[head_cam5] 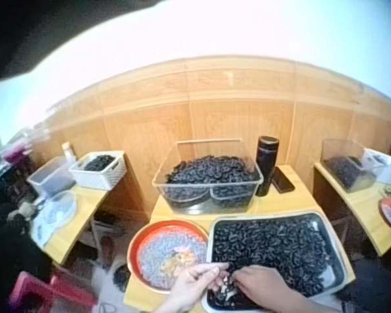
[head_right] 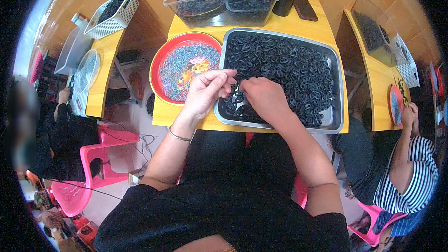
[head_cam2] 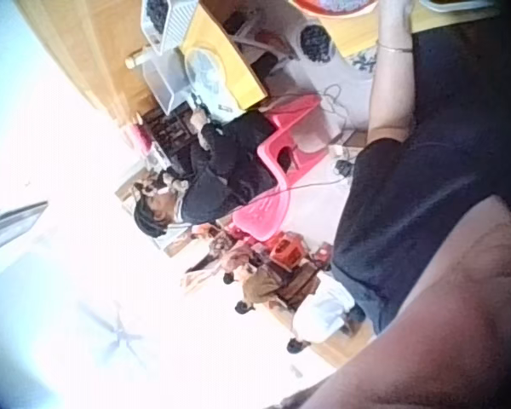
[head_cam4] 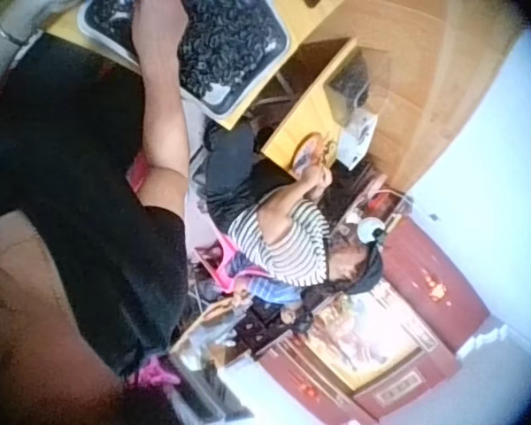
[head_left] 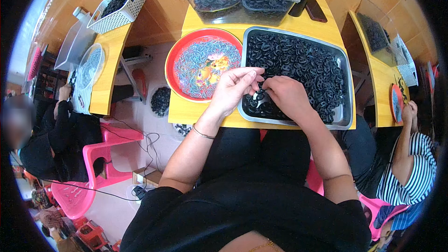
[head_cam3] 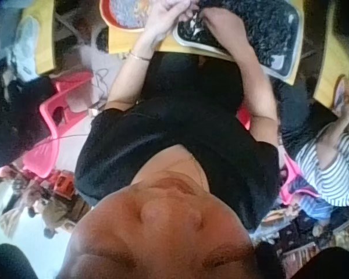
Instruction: The person assembles plastic cord lock toggles by fitting the components together by hand.
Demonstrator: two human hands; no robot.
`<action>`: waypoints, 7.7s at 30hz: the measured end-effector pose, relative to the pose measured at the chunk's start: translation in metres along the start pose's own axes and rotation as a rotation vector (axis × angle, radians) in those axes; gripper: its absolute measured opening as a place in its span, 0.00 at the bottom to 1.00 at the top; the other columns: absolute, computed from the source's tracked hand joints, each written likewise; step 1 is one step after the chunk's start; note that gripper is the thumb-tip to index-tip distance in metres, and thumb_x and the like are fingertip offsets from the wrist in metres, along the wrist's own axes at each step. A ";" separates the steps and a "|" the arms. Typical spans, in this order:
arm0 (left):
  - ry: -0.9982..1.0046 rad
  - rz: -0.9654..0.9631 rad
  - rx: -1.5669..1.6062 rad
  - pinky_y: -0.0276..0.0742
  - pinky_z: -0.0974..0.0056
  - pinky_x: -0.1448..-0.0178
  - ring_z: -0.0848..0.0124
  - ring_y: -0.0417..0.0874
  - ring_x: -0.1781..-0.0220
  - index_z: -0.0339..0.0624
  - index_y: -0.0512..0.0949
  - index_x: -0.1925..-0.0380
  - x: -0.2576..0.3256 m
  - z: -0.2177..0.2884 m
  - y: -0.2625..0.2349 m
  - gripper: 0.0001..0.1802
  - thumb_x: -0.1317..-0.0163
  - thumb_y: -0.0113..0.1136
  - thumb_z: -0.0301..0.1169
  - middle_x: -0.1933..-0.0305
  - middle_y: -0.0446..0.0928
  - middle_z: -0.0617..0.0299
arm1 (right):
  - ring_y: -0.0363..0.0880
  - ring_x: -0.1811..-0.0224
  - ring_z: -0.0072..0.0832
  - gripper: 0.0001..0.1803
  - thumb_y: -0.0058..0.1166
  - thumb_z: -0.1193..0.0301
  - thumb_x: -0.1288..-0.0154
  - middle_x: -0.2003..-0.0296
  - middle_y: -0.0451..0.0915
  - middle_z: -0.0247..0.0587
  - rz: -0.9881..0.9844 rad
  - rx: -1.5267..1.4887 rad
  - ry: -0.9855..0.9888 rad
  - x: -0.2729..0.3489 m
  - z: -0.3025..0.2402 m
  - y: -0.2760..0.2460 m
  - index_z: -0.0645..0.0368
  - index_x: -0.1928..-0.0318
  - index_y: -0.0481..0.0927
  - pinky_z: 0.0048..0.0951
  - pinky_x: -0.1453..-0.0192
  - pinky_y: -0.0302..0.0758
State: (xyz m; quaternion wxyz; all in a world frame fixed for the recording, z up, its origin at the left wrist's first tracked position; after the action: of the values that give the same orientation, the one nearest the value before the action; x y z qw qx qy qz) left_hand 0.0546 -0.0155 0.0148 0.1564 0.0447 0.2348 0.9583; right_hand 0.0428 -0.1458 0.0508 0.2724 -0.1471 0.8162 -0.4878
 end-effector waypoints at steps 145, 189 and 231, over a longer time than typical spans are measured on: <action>0.069 -0.101 -0.276 0.69 0.79 0.69 0.84 0.74 0.72 0.35 0.72 0.69 0.008 -0.020 0.031 0.02 0.43 0.55 0.20 0.73 0.75 0.67 | 0.77 0.70 0.16 0.08 0.54 0.78 0.43 0.69 0.79 0.36 0.253 -1.121 0.452 0.051 0.026 0.008 0.64 0.62 0.77 0.17 0.67 0.74; 0.506 -0.163 -1.625 0.64 0.62 0.59 0.65 0.73 0.65 0.44 0.79 0.71 0.012 -0.006 0.048 0.11 0.59 0.61 0.25 0.73 0.72 0.63 | 0.75 0.67 0.18 0.09 0.48 0.82 0.42 0.66 0.74 0.36 0.391 -1.090 0.426 0.051 0.027 0.003 0.65 0.59 0.75 0.17 0.62 0.72; 0.015 -0.047 -0.066 0.76 0.73 0.56 0.77 0.77 0.60 0.36 0.69 0.56 0.003 -0.018 0.030 0.14 0.44 0.53 0.18 0.62 0.75 0.60 | 0.77 0.62 0.22 0.08 0.46 0.84 0.42 0.63 0.71 0.38 0.423 -1.102 0.300 0.050 0.023 -0.001 0.66 0.60 0.73 0.20 0.59 0.75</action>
State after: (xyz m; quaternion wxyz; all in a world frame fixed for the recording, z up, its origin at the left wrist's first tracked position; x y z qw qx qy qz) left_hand 0.0405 -0.0480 0.0125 0.1786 0.0268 0.2052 0.9619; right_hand 0.0154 -0.1881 0.0283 0.1292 -0.0310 0.9896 0.0559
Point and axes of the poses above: each hand's wrist, its own x-axis away from the middle knuckle, its own y-axis out of the palm, z = x × y, the point moved 6 cm from there along -x, towards the middle knuckle
